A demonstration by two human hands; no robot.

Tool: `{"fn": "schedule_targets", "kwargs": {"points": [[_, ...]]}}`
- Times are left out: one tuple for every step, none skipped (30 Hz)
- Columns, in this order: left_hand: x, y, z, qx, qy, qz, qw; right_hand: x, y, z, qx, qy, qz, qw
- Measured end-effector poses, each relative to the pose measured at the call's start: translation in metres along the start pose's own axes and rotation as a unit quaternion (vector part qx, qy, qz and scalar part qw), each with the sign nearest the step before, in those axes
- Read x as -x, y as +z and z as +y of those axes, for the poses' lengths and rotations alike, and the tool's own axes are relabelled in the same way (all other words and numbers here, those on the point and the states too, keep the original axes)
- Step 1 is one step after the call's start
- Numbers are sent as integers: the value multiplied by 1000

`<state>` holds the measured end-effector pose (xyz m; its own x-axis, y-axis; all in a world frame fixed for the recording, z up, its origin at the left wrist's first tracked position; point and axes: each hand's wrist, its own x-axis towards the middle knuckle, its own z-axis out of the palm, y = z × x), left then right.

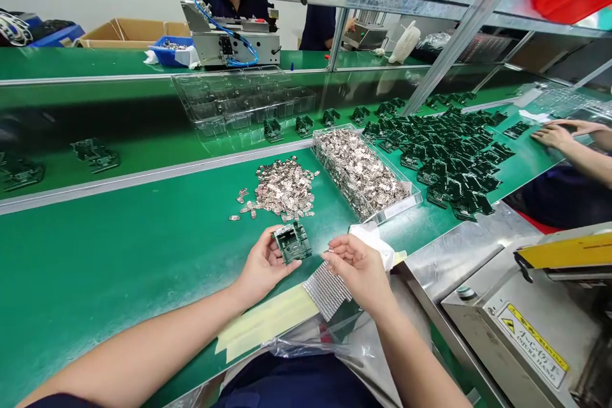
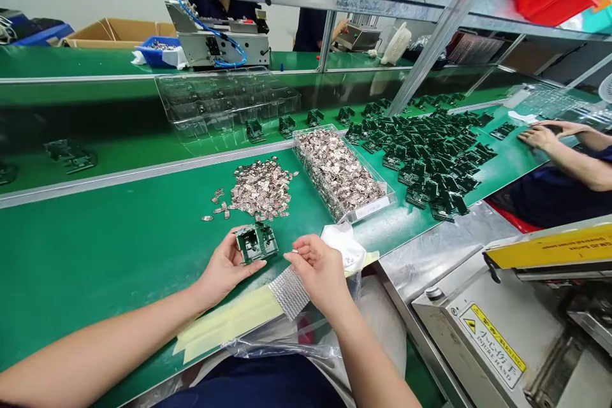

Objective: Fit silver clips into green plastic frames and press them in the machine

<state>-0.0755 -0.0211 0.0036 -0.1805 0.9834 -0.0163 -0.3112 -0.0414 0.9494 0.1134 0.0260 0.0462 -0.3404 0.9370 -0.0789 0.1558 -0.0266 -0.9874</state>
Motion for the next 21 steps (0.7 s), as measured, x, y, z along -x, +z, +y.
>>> {"fn": "schedule_targets", "kwargs": {"points": [[1,1,0,-2,-2,-3,1000,3,2,0,-3,8,0,1000],[2,3,1,-4,-3,-5,1000,6,3,-1,1,10,-1,1000],[3,4,1,-4,-4,-4,1000,8,4,-1,9,4,-3,1000],[4,4,2,-3,-3,-2,1000,9,6,-2,19,-9,-7,1000],[4,4,3,-2,-2,1,1000,10,7,-2,29,-30,-8,999],[4,5,3,-1,0,4,1000,10,8,-3,44,-56,-6,997],[4,4,3,1,2,6,1000,10,8,-4,67,-87,3,994],[4,4,3,3,3,7,1000,11,9,-5,97,-118,17,988],[4,4,3,5,3,8,1000,12,9,-5,130,-146,33,980],[4,3,3,6,2,8,1000,13,10,-6,160,-168,45,972],[4,3,2,7,0,6,1000,15,11,-6,182,-180,49,965],[4,3,2,7,-1,3,1000,17,12,-6,191,-183,47,963],[4,2,1,8,-1,0,1000,20,13,-6,187,-179,39,965],[4,2,1,8,1,-3,1000,22,14,-6,174,-172,27,969],[5,2,1,5,3,-5,1000,25,16,-5,158,-162,16,974],[5,2,1,2,5,-7,1000,27,18,-4,139,-150,5,979],[6,2,2,-1,9,-9,1000,28,19,-3,123,-139,-3,983],[7,2,3,-2,12,-13,1000,29,21,-2,110,-129,-8,986],[7,2,4,-2,13,-19,1000,29,23,-1,102,-120,-7,988],[8,2,5,1,13,-26,1000,29,24,0,98,-112,-1,989],[9,1,6,5,12,-33,999,29,25,1,97,-109,8,989]]}}
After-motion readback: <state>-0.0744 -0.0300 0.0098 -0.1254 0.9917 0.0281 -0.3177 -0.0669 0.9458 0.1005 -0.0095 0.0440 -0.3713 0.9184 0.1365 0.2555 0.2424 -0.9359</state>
